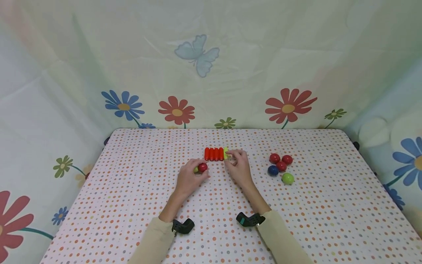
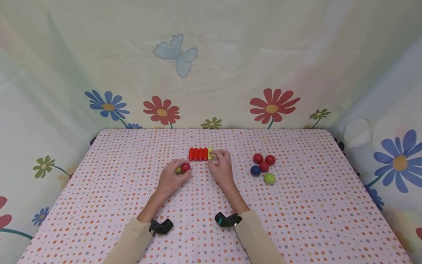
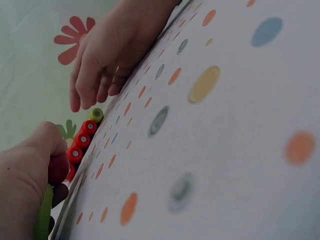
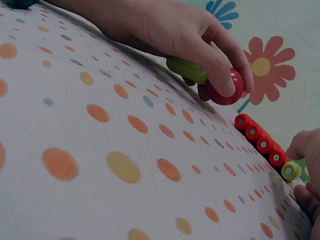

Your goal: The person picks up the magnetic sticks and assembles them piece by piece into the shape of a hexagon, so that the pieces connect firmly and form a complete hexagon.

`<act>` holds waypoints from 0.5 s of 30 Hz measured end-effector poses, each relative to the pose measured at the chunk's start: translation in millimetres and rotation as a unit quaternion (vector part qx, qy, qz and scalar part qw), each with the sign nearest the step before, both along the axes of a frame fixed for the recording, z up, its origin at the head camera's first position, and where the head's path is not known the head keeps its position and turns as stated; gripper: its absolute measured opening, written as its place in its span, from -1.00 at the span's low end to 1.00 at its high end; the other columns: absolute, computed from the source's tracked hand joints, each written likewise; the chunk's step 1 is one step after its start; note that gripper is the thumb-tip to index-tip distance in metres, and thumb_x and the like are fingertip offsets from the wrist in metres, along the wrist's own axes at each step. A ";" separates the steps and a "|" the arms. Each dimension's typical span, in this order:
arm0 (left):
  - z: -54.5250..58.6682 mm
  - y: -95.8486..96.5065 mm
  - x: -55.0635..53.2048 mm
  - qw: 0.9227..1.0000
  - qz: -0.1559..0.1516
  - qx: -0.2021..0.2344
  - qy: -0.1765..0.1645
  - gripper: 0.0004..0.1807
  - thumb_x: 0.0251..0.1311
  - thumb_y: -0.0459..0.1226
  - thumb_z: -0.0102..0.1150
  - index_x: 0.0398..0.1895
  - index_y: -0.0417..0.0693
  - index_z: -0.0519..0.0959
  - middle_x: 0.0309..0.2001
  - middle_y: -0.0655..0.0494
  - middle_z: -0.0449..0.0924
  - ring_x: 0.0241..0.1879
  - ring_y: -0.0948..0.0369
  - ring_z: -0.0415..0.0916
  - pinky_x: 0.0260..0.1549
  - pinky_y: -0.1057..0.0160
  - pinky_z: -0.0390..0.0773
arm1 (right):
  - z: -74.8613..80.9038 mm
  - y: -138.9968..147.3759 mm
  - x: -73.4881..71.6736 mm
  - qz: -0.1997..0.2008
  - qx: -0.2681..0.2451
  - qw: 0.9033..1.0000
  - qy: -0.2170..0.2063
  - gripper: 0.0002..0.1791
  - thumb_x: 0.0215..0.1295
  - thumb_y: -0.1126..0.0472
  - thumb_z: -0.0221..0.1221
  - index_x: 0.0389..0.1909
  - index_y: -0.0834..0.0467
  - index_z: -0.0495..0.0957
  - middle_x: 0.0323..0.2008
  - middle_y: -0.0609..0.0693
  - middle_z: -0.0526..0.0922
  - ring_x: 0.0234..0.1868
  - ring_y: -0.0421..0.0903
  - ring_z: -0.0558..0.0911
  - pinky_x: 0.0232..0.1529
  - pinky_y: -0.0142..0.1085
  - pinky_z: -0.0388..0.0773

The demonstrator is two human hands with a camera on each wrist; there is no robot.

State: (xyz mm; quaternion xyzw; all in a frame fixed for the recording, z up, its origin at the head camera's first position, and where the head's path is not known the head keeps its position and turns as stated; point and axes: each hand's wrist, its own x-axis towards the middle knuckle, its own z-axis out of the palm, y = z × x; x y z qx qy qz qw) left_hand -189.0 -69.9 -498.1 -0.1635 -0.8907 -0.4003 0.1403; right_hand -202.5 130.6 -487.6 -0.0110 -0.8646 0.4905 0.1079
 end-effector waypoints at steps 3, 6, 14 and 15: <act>0.4 0.4 0.1 1.000 0.008 0.002 0.004 -0.66 0.10 -0.24 0.29 -0.01 0.04 0.64 -0.03 0.05 0.65 -0.07 0.14 0.61 -0.06 0.09 0.48 | -0.3 0.6 -2.5 0.015 0.046 0.999 0.005 -0.62 0.21 0.26 0.21 0.07 0.15 0.59 0.20 0.21 0.35 -0.19 0.00 0.44 -0.26 -0.37 0.40; 1.3 0.6 0.3 1.000 0.015 0.002 0.003 -0.65 0.10 -0.24 0.28 0.00 0.02 0.63 -0.02 0.05 0.64 -0.04 0.13 0.61 -0.01 0.04 0.47 | 0.1 0.4 -3.1 0.020 0.085 0.996 0.010 -0.63 0.22 0.26 0.21 0.08 0.17 0.59 0.19 0.24 0.40 -0.19 0.02 0.42 -0.26 -0.33 0.35; 4.0 0.1 1.0 1.000 0.023 0.006 0.006 -0.67 0.11 -0.27 0.25 0.00 0.00 0.62 -0.01 0.04 0.65 -0.02 0.12 0.60 0.02 0.01 0.51 | -0.7 -1.7 -3.4 -0.007 0.090 0.996 0.001 -0.67 0.25 0.29 0.20 0.04 0.24 0.53 0.07 0.19 0.50 -0.23 -0.03 0.47 -0.24 -0.33 0.43; 3.8 -0.1 0.9 1.000 0.024 0.005 0.008 -0.67 0.11 -0.28 0.24 0.00 0.00 0.62 -0.01 0.05 0.65 -0.03 0.12 0.60 0.02 0.01 0.52 | -1.2 -2.0 -3.5 -0.010 0.091 0.996 0.003 -0.68 0.25 0.29 0.20 0.02 0.24 0.53 0.06 0.19 0.51 -0.23 -0.02 0.48 -0.23 -0.32 0.44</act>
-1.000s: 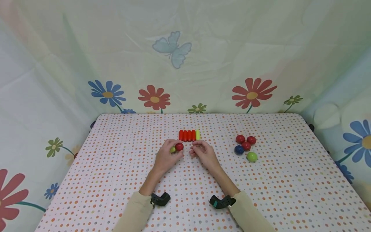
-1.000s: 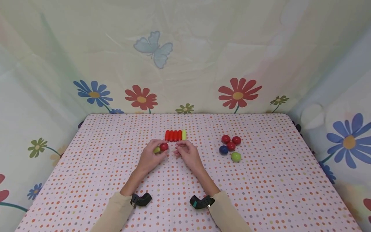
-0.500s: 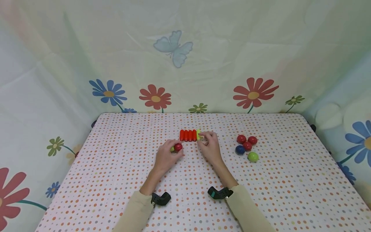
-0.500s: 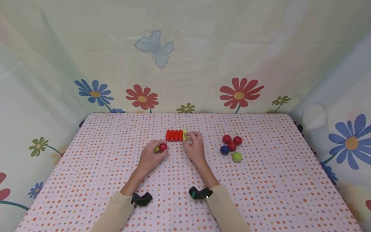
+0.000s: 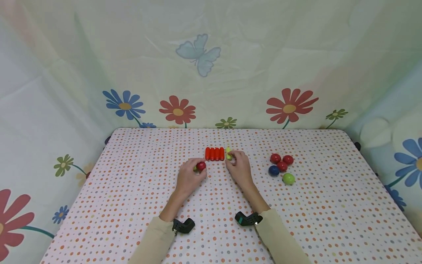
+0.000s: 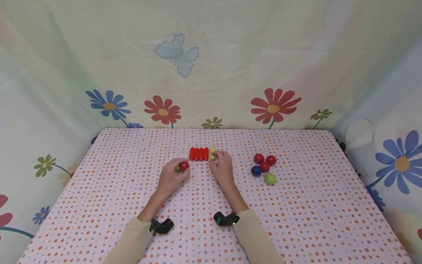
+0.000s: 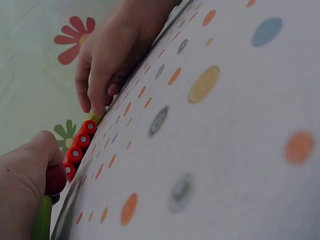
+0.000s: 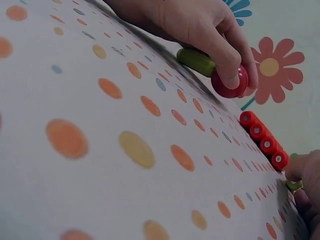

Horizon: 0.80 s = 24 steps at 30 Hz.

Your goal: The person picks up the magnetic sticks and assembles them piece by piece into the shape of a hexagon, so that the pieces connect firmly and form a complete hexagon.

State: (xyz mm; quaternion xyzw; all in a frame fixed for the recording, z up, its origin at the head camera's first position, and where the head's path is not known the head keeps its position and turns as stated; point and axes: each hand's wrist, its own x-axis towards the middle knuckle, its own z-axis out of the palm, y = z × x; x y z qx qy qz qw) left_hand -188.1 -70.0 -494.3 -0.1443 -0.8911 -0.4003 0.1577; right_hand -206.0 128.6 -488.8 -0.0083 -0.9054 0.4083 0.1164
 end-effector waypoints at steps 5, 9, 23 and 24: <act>-1.1 -0.7 -1.2 1.000 0.002 -0.009 0.009 -0.66 0.09 -0.29 0.25 -0.01 0.00 0.62 0.00 0.05 0.66 0.01 0.12 0.61 0.08 -0.02 0.51 | -1.2 -1.4 -0.9 -0.009 0.016 1.000 0.011 -0.73 0.28 0.34 0.17 0.00 0.24 0.53 0.02 0.18 0.56 -0.15 0.01 0.49 -0.17 -0.25 0.48; -1.7 -1.2 -1.7 1.000 0.000 -0.021 0.014 -0.66 0.09 -0.30 0.24 -0.01 0.01 0.62 -0.01 0.05 0.67 0.02 0.10 0.61 0.16 -0.13 0.45 | -1.1 -3.2 -0.7 -0.018 0.027 0.999 0.012 -0.73 0.27 0.33 0.17 0.00 0.23 0.53 -0.03 0.17 0.57 -0.15 0.01 0.49 -0.15 -0.23 0.49; -0.2 -0.1 0.4 0.999 -0.007 -0.035 0.002 -0.65 0.13 -0.30 0.21 0.03 0.02 0.62 0.01 0.05 0.67 0.04 0.09 0.58 0.25 -0.24 0.30 | 1.9 1.0 0.7 -0.055 -0.014 0.998 0.015 -0.74 0.27 0.35 0.15 -0.02 0.25 0.53 -0.10 0.15 0.61 -0.14 0.02 0.59 -0.12 -0.18 0.58; -0.4 -0.2 0.4 0.999 -0.006 -0.036 -0.001 -0.65 0.13 -0.29 0.21 0.03 0.03 0.61 0.01 0.05 0.67 0.04 0.09 0.58 0.25 -0.23 0.31 | 1.3 1.6 0.3 -0.063 -0.027 0.997 0.018 -0.74 0.27 0.35 0.13 -0.02 0.25 0.53 -0.10 0.16 0.61 -0.14 0.03 0.60 -0.12 -0.18 0.59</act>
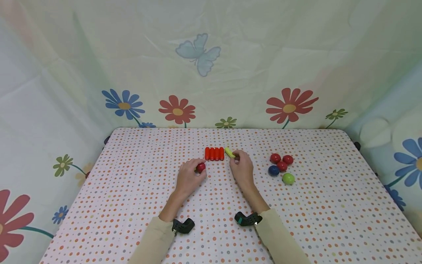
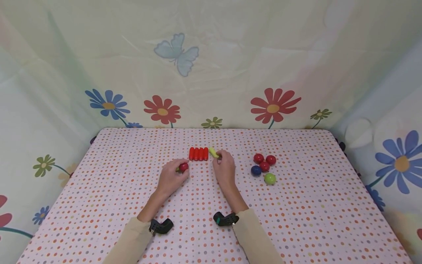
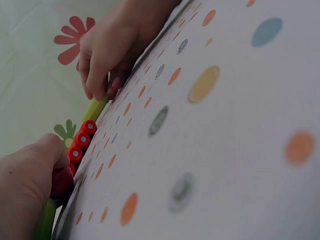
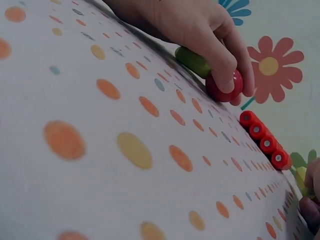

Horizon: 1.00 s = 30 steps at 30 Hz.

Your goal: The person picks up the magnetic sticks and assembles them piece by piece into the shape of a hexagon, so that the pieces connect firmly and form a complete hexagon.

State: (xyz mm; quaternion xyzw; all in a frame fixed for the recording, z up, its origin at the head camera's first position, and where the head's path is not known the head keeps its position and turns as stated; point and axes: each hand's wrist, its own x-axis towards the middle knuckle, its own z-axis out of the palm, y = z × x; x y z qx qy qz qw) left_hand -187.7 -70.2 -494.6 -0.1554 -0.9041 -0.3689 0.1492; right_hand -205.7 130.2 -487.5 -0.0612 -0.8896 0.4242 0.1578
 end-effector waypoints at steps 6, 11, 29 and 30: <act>-0.9 -1.1 -0.1 1.000 0.002 -0.011 -0.020 -0.64 0.18 -0.24 0.22 0.08 0.05 0.59 0.05 0.06 0.64 0.06 0.09 0.56 0.19 -0.13 0.39 | -5.0 4.1 -2.1 -0.052 -0.110 0.992 0.034 -0.70 0.28 0.28 0.11 0.02 0.22 0.55 -0.03 0.12 0.59 -0.17 -0.05 0.62 -0.24 -0.47 0.55; -2.0 -2.3 0.4 1.000 -0.003 -0.025 -0.011 -0.62 0.17 -0.24 0.24 0.10 0.04 0.58 0.06 0.05 0.64 0.07 0.10 0.56 0.18 -0.10 0.43 | -2.9 1.5 3.0 0.025 -0.170 0.984 0.041 -0.69 0.30 0.27 0.12 0.04 0.17 0.58 0.00 0.09 0.56 -0.10 -0.06 0.61 -0.18 -0.64 0.49; -1.0 -0.2 -0.3 1.000 -0.010 0.011 0.025 -0.61 0.16 -0.28 0.23 0.09 -0.10 0.59 0.00 0.00 0.66 -0.13 0.16 0.57 -0.20 0.25 0.65 | 0.3 -6.3 11.6 0.208 -0.185 0.959 -0.057 -0.72 0.34 0.38 0.08 0.03 0.31 0.57 0.02 0.27 0.56 -0.12 0.17 0.63 -0.30 -0.53 0.49; -0.4 -0.3 -0.2 1.000 -0.010 0.012 0.024 -0.61 0.16 -0.28 0.23 0.09 -0.10 0.59 0.00 0.00 0.66 -0.12 0.15 0.58 -0.20 0.25 0.65 | 0.1 -6.5 11.4 0.209 -0.184 0.959 -0.057 -0.72 0.35 0.38 0.07 0.03 0.32 0.57 0.02 0.28 0.56 -0.11 0.19 0.63 -0.30 -0.52 0.50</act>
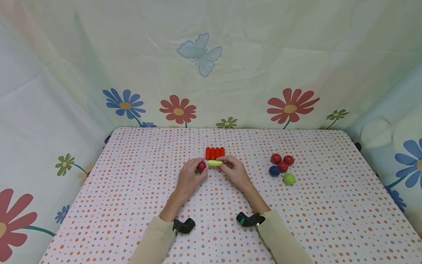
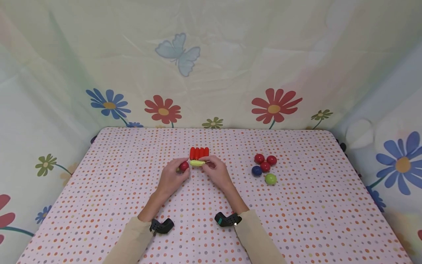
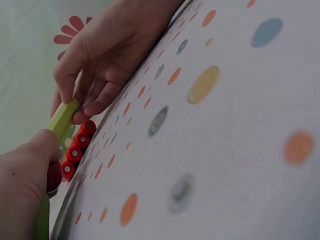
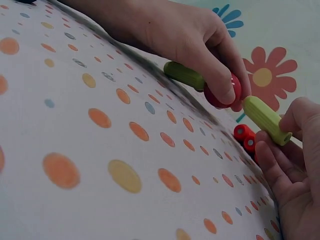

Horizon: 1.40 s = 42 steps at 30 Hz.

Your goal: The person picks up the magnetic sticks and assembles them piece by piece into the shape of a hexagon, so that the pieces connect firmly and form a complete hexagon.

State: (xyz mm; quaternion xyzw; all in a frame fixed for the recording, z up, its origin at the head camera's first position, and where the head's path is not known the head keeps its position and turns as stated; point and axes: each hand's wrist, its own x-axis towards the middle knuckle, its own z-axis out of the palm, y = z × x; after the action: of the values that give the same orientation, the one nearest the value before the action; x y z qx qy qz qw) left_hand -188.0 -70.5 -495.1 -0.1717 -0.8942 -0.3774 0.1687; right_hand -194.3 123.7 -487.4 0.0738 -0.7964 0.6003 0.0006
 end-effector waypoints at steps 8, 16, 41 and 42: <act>1.1 -0.9 0.0 1.000 -0.001 -0.004 0.014 -0.62 0.15 -0.28 0.24 0.07 -0.12 0.59 0.00 -0.01 0.66 -0.11 0.14 0.59 -0.19 0.25 0.66 | -2.2 0.8 -0.8 0.003 -0.013 1.000 0.002 -0.74 0.34 0.33 0.11 0.01 0.24 0.60 0.02 0.21 0.58 -0.11 0.07 0.64 -0.23 -0.55 0.52; -0.1 -0.4 -1.6 1.000 -0.001 -0.014 0.014 -0.63 0.17 -0.28 0.24 0.07 -0.10 0.60 0.01 0.01 0.66 -0.09 0.14 0.61 -0.16 0.26 0.66 | -5.2 0.6 -1.1 0.004 -0.012 1.000 0.029 -0.76 0.32 0.32 0.10 -0.04 0.19 0.62 -0.02 0.15 0.61 -0.20 -0.15 0.64 -0.23 -0.52 0.55; -0.8 -2.6 -1.2 0.997 0.018 -0.054 0.053 -0.54 0.03 -0.40 0.17 0.08 0.00 0.60 -0.05 0.08 0.68 -0.16 0.16 0.57 -0.12 0.16 0.58 | -2.2 -2.9 0.3 -0.003 0.016 1.000 -0.005 -0.77 0.39 0.31 0.07 -0.01 0.20 0.58 -0.10 0.16 0.67 -0.15 -0.01 0.68 -0.22 -0.47 0.59; -1.1 -2.5 -1.1 0.997 0.017 -0.055 0.050 -0.54 0.03 -0.41 0.16 0.08 0.00 0.61 -0.05 0.08 0.68 -0.13 0.14 0.57 -0.09 0.13 0.57 | -2.0 -3.0 0.4 -0.003 0.016 1.000 -0.005 -0.77 0.40 0.31 0.06 -0.01 0.21 0.58 -0.10 0.17 0.67 -0.14 0.01 0.68 -0.21 -0.47 0.58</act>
State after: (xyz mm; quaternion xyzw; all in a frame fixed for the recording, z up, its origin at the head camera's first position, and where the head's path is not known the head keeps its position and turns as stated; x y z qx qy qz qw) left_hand -189.1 -73.0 -496.2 -0.1836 -0.9069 -0.3160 0.2097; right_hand -193.9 120.8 -489.4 0.0685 -0.8060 0.5879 -0.0032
